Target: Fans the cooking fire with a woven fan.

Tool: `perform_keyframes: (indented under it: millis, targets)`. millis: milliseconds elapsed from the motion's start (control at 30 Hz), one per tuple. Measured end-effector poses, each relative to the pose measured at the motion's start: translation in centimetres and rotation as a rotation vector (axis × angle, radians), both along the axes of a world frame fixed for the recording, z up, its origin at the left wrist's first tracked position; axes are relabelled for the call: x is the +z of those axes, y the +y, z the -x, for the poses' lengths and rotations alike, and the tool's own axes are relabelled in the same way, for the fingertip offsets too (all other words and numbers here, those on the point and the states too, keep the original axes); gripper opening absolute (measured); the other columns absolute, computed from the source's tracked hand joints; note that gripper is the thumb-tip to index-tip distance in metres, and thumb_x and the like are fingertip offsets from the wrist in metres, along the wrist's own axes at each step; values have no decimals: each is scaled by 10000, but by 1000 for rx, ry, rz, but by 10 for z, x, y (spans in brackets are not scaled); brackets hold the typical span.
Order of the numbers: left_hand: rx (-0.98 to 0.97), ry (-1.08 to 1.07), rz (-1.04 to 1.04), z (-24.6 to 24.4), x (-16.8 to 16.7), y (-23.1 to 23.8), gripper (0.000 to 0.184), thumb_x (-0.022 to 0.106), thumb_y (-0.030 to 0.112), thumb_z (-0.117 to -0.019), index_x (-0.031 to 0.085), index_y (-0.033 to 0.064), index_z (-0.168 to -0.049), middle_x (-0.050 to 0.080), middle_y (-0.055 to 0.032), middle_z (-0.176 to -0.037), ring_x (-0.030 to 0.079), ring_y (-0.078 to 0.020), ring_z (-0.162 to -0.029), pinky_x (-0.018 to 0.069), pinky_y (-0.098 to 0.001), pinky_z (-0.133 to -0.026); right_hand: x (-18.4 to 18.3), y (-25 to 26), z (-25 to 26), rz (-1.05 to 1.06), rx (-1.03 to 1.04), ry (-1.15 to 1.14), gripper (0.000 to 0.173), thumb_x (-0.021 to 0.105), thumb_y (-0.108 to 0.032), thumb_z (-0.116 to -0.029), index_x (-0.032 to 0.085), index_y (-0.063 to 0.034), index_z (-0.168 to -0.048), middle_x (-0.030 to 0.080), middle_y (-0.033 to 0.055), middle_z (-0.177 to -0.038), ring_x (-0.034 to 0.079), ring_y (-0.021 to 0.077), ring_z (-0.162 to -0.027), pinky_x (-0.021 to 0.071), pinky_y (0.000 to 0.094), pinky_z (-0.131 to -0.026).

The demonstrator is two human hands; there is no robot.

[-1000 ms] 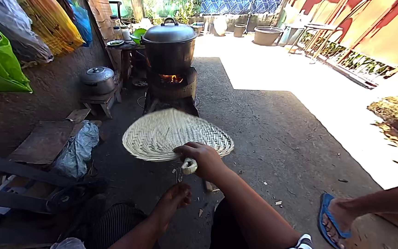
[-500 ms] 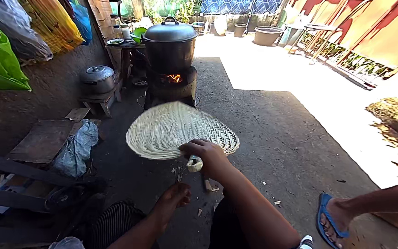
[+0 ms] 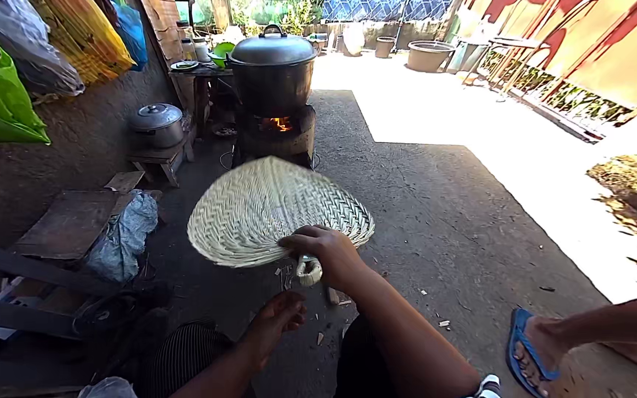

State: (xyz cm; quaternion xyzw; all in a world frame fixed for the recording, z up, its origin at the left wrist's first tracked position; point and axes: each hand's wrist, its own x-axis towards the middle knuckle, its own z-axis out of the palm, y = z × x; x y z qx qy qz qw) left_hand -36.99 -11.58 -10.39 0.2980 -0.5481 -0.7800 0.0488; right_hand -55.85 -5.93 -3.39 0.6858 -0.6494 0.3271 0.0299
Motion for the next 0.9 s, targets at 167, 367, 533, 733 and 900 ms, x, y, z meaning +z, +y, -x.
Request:
perform_keyframes:
  millis: [167,367,533,733,900]
  targets:
    - [-19,-1,17,0,0,-1,288,464,186,-1085,573,39,-1306,655,-55,-1135,668,-136,-996,556,-298,-887,-8,-6,-3,115,-105,33,257,720,-53,-880,786,-128,-1117,753,118,-1045,735,328,-926,601,512,-729]
    - [-17,2,14,-1,1,-1,280,469,174,-1083,578,37,-1301,651,-57,-1137,667,-135,-992,554,-295,-887,-1,0,-3,-44,25,7,293,704,-85,-885,764,-140,-1166,754,109,-1064,725,330,-962,588,532,-769]
    - [-6,11,5,0,-1,-1,272,477,174,-1081,585,39,-1291,664,-55,-1123,674,-136,-977,559,-294,-875,4,-1,-7,-146,41,31,298,681,-69,-916,758,-150,-1192,748,120,-1121,710,344,-1038,573,540,-836]
    - [-8,-3,-9,-1,0,0,268,475,167,-1080,581,40,-1291,658,-57,-1126,669,-139,-986,555,-296,-879,-6,-6,-6,-28,-51,25,299,709,-64,-892,767,-150,-1172,748,119,-1081,726,338,-966,592,529,-763]
    - [-16,-2,6,-1,1,0,271,464,172,-1083,581,45,-1291,653,-52,-1135,666,-133,-989,551,-295,-890,-8,-6,-6,65,-126,-9,276,732,-69,-884,769,-120,-1153,753,127,-1064,733,343,-944,598,530,-747]
